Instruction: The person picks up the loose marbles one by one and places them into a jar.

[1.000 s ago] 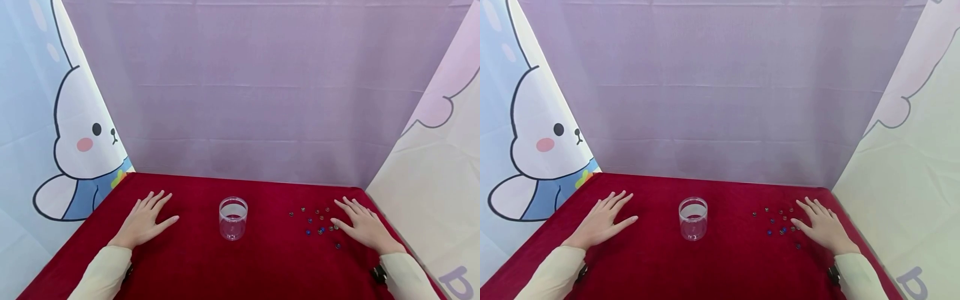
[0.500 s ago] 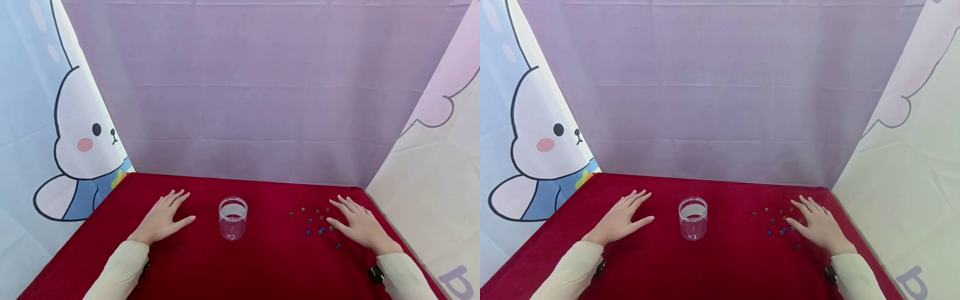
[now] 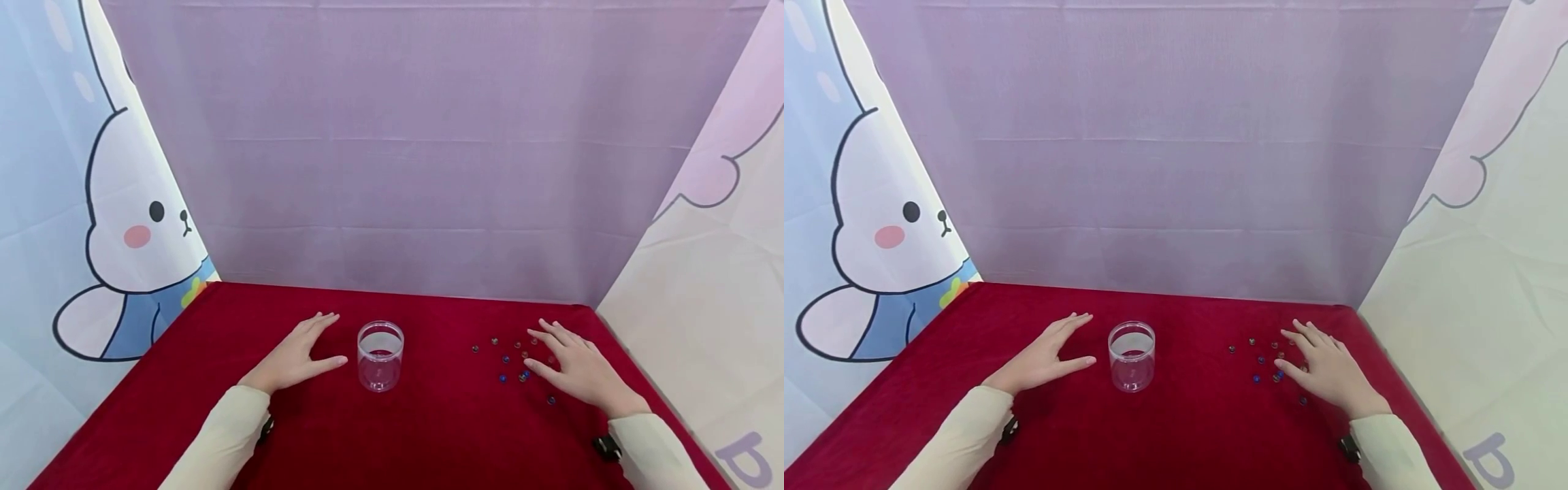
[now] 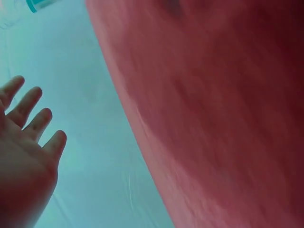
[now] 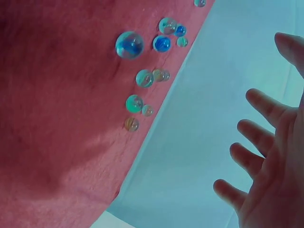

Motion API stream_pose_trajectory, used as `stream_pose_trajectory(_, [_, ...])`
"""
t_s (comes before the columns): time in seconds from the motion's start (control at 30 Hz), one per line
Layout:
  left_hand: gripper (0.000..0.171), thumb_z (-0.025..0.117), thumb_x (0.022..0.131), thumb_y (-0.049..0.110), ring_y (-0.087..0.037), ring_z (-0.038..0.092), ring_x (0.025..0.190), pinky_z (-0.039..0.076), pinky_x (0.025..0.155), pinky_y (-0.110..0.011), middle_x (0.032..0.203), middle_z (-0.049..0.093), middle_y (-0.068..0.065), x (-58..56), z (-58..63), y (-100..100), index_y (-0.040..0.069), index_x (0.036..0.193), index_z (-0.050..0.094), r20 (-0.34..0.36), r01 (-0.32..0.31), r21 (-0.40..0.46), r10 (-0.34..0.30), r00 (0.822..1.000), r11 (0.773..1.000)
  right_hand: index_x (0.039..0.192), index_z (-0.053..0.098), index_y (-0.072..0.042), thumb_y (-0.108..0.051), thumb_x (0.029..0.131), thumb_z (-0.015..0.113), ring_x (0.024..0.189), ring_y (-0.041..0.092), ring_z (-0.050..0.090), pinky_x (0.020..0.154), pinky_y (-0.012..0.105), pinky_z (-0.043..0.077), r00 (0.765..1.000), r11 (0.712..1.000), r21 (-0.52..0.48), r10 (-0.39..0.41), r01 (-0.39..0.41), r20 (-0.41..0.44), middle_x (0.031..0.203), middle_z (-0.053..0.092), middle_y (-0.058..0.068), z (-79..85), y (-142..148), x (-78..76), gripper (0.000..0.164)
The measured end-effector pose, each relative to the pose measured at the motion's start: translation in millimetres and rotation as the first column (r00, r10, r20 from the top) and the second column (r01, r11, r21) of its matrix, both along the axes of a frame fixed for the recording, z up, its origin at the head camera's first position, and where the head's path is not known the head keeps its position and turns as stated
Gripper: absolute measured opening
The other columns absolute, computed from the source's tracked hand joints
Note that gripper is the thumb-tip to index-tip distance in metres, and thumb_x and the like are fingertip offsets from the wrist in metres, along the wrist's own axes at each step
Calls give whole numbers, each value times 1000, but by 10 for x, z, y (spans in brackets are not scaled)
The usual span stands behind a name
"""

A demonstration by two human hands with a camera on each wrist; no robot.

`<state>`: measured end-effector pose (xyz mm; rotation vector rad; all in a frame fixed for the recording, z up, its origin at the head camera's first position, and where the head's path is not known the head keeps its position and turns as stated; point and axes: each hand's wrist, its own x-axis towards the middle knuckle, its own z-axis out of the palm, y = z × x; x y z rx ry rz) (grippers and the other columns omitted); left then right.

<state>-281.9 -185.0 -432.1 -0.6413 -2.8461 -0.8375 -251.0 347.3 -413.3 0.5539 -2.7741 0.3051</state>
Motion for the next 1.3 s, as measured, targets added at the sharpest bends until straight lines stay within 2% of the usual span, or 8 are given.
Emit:
stream_pose_trajectory(0.2, [98, 74, 77, 67, -31, 27, 145, 33, 109, -63, 159, 32, -7, -6, 2, 158, 26, 157, 33, 101, 23, 114, -35, 994, 993, 141, 57, -10, -52, 94, 64, 139, 44, 35, 103, 69, 31, 999, 999, -4, 36, -36, 13, 150, 44, 20, -42, -54, 25, 63])
stream_pose_trajectory(0.33, [100, 78, 76, 63, -27, 33, 143, 35, 109, -59, 157, 35, 0, -15, 2, 245, 25, 156, 34, 122, 51, 161, -72, 990, 986, 141, 57, -10, -53, 94, 64, 138, 44, 36, 103, 68, 32, 999, 999, -5, 42, -42, 27, 150, 45, 19, -67, -84, 46, 65])
stream_pose_trajectory(0.43, [101, 80, 75, 61, -25, 32, 143, 34, 109, -58, 157, 35, 2, -18, 2, 296, 24, 157, 34, 140, 66, 193, -94, 986, 979, 140, 58, -9, -53, 93, 65, 136, 43, 39, 102, 68, 34, 998, 999, -10, 52, -52, 26, 148, 47, 18, -85, -101, 50, 64])
stream_pose_trajectory(0.63, [102, 85, 76, 48, -29, 32, 144, 34, 109, -59, 158, 35, 0, -35, 6, 389, 22, 158, 29, 203, 110, 324, -182, 962, 940, 132, 63, -8, -47, 90, 72, 125, 37, 51, 95, 64, 42, 995, 995, -7, 101, -101, -12, 138, 56, 15, -117, -154, 35, 58])
stream_pose_trajectory(0.77, [102, 86, 77, 43, -28, 33, 143, 35, 109, -59, 157, 35, 0, -62, -23, 447, 23, 158, 27, 235, 121, 372, -219, 947, 920, 127, 66, -9, -41, 86, 78, 119, 37, 55, 92, 61, 47, 991, 991, -1, 132, -132, -29, 129, 62, 12, -155, -192, 18, 53])
stream_pose_trajectory(0.9, [100, 85, 78, 41, -26, 33, 143, 34, 109, -59, 156, 37, -2, -76, -37, 495, 28, 157, 25, 254, 125, 397, -240, 937, 909, 122, 70, -9, -38, 84, 81, 115, 37, 57, 91, 58, 49, 988, 988, 10, 152, -152, -27, 123, 66, 10, -200, -219, -1, 49])
stream_pose_trajectory(1.1, [98, 86, 79, 35, -26, 41, 137, 39, 107, -55, 146, 46, -6, -74, -33, 568, 25, 156, 26, 257, 142, 441, -276, 926, 886, 116, 72, -10, -35, 82, 83, 108, 30, 60, 92, 55, 49, 984, 984, 16, 177, -177, -18, 113, 69, 2, -233, -267, -12, 44])
stream_pose_trajectory(1.3, [95, 86, 79, 32, -23, 46, 130, 43, 104, -51, 142, 50, -4, -104, -50, 636, 25, 154, 28, 253, 145, 484, -296, 921, 863, 111, 74, -11, -30, 80, 85, 96, 20, 60, 84, 48, 51, 981, 981, 37, 193, -192, -20, 105, 70, -2, -205, -329, -13, 38])
